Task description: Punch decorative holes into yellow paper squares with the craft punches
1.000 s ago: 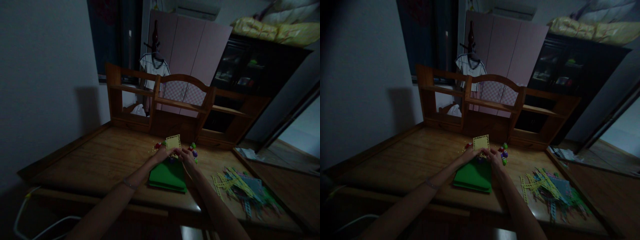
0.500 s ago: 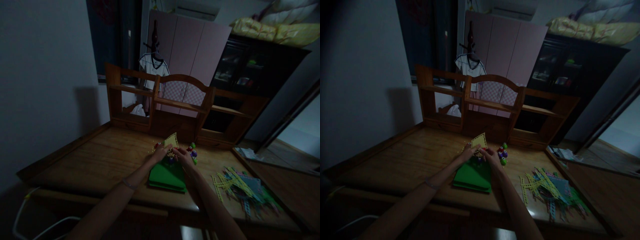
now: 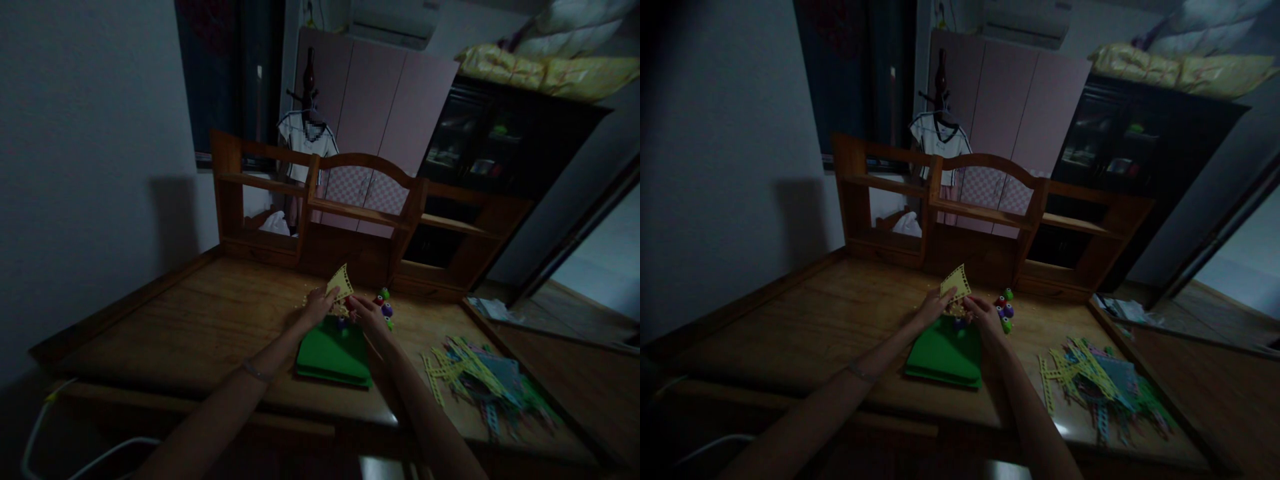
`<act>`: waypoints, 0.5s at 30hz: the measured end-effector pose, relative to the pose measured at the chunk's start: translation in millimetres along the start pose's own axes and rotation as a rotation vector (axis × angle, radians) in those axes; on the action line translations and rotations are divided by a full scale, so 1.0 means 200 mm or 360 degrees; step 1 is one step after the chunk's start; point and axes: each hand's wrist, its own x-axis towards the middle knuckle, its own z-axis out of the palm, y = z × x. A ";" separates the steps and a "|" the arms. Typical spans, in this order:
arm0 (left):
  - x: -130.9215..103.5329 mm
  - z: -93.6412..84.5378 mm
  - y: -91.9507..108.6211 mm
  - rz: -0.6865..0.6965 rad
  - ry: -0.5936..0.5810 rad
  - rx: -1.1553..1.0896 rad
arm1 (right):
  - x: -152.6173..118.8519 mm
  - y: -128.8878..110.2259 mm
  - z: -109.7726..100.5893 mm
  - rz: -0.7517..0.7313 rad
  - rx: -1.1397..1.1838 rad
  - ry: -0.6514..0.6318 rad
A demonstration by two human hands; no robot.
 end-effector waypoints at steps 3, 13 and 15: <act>0.00 0.00 -0.01 0.0103 -0.0069 -0.0003 | 0.01 0.00 -0.02 0.0014 -0.0015 0.0061; 0.02 -0.01 -0.05 0.0114 0.0033 -0.0001 | 0.00 0.05 -0.08 -0.0535 -0.1150 0.0273; 0.02 -0.01 -0.06 0.0053 0.0050 -0.0020 | 0.01 0.07 -0.10 -0.0630 -0.1378 0.0279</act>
